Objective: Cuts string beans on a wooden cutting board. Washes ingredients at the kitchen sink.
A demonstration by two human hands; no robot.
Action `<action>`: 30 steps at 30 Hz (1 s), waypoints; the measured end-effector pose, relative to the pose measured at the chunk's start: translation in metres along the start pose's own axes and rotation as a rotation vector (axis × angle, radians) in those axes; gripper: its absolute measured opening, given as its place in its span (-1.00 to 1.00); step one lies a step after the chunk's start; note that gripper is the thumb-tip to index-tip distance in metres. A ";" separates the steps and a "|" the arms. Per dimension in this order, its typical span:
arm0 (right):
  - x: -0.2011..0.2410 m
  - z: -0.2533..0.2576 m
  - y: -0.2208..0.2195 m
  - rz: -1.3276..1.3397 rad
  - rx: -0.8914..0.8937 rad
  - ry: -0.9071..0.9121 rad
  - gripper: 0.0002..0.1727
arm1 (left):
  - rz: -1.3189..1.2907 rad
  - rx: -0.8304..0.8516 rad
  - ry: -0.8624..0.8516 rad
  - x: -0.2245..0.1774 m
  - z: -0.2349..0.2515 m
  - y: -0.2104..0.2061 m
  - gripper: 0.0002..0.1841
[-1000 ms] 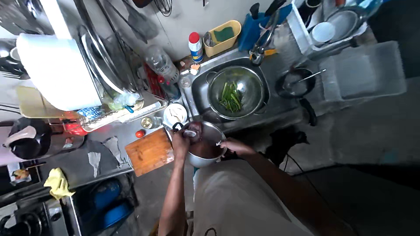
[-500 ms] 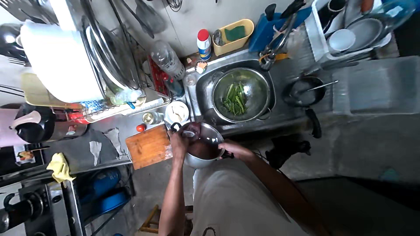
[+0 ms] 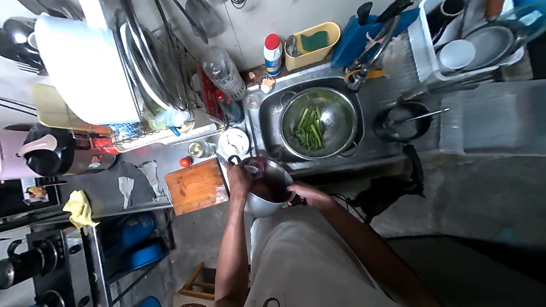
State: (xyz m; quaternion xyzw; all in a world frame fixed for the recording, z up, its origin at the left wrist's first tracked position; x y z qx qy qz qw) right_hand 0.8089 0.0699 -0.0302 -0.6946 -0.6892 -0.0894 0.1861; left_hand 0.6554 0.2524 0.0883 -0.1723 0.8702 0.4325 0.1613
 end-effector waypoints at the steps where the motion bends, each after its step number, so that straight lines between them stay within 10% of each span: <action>1: -0.001 0.000 0.000 0.011 0.007 -0.008 -0.75 | -0.004 -0.001 0.003 -0.002 0.000 -0.001 -0.79; 30: -0.014 0.020 0.027 0.239 0.240 -0.098 -0.69 | 0.110 -0.079 0.068 -0.067 0.004 -0.037 -0.59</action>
Point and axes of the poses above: each hand's wrist, its own z-axis towards the middle knuckle, its own y-axis out of the back of the hand, x = y × z, the point moved 3 cm from there along z, towards the middle knuckle, and after that the axes turned 15 degrees about -z, right-handed, at the moved point
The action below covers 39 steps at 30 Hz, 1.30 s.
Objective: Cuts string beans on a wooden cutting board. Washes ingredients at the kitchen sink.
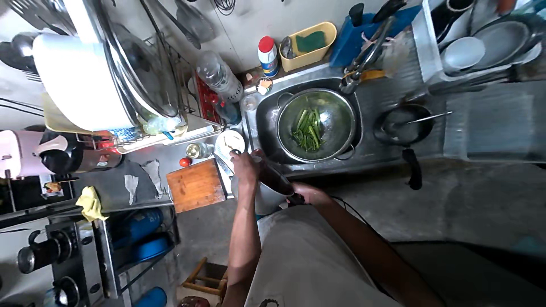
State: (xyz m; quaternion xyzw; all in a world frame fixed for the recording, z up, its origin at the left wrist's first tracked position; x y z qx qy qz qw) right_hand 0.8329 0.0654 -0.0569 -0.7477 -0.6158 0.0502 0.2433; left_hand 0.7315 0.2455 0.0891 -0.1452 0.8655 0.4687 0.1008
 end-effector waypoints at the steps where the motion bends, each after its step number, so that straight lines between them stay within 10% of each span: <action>1: 0.000 0.001 0.001 0.011 0.014 0.003 -0.70 | 0.010 -0.001 0.006 -0.003 -0.001 -0.001 -0.57; 39: 0.009 0.024 0.044 0.086 0.376 0.048 -0.45 | 0.260 -0.102 0.125 -0.113 0.023 -0.037 -0.46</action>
Point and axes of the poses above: each hand's wrist, its own z-axis towards the middle knuckle, its own y-axis out of the back of the hand, x = y × z, the point moved 3 cm from there along z, towards the middle knuckle, and after that the axes turned 15 degrees about -z, right-handed, at the moved point
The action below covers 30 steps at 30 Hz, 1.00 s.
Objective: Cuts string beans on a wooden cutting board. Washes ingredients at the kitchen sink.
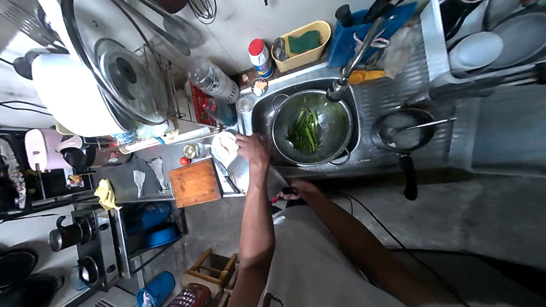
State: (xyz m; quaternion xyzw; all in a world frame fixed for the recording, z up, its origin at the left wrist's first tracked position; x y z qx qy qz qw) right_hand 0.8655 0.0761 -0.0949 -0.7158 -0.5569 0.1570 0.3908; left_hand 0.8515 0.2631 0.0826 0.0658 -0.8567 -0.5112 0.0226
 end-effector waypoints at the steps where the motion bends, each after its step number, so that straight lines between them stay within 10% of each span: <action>1: 0.000 0.001 0.001 -0.016 0.003 0.002 -0.44 | 0.002 -0.001 0.000 0.000 0.000 0.000 -0.46; 15: 0.013 -0.019 0.001 -0.105 -0.223 0.060 -0.60 | -0.175 -0.023 -0.144 0.015 -0.005 0.010 -0.49; 24: 0.015 -0.048 -0.033 -0.318 -0.711 0.139 -0.67 | -0.531 -0.067 -0.459 0.113 -0.033 0.027 -0.70; 30: 0.028 -0.052 -0.093 -0.641 -0.969 0.223 -0.61 | -0.593 -0.068 -0.358 0.208 -0.017 0.030 -0.69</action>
Point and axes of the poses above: each hand's wrist, its own z-axis towards the middle knuckle, its own y-axis out of the back of the hand, x = y × z, the point moved 3 cm from there along z, towards the middle knuckle, and after that the axes turned 15 degrees about -z, right-handed, at the moved point
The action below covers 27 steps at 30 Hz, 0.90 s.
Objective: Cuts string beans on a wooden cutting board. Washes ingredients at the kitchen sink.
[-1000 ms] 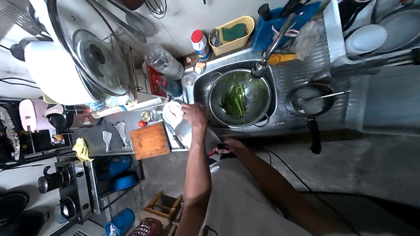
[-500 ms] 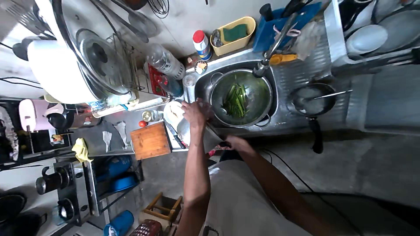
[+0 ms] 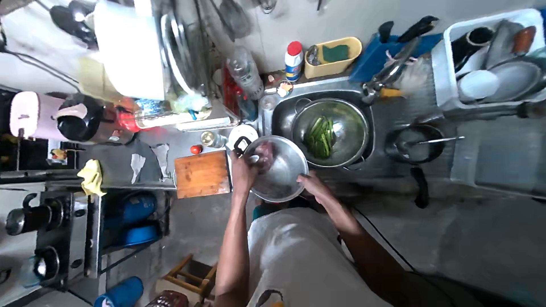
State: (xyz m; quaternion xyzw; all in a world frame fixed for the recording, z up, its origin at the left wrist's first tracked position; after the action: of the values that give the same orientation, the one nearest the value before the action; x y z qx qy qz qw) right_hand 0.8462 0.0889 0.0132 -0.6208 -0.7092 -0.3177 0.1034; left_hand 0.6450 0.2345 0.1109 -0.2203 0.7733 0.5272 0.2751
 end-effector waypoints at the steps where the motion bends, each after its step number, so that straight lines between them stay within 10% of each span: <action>1: 0.010 -0.006 -0.008 -0.044 -0.016 0.028 -0.61 | -0.013 -0.016 0.026 0.017 -0.004 0.010 -0.69; 15: 0.209 -0.027 -0.278 -0.622 0.033 0.391 -0.53 | -0.398 -0.418 0.297 0.305 -0.036 0.206 -0.67; 27: 0.337 0.013 -0.450 -0.092 0.403 0.470 -0.41 | -0.661 -0.844 0.624 0.469 0.008 0.320 -0.60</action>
State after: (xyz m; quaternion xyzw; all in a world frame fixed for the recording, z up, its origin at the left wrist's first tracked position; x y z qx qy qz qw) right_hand 0.3531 0.3591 0.0405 -0.4647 -0.7420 -0.3099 0.3707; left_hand 0.0922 0.3287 0.0217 -0.6817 0.4330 0.5852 0.0738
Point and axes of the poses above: each hand's wrist, its own z-axis towards the middle knuckle, its own y-axis out of the back of the hand, x = y × z, the point moved 3 cm from there along z, towards the middle knuckle, and after that the axes turned 15 degrees about -z, right-handed, at the moved point
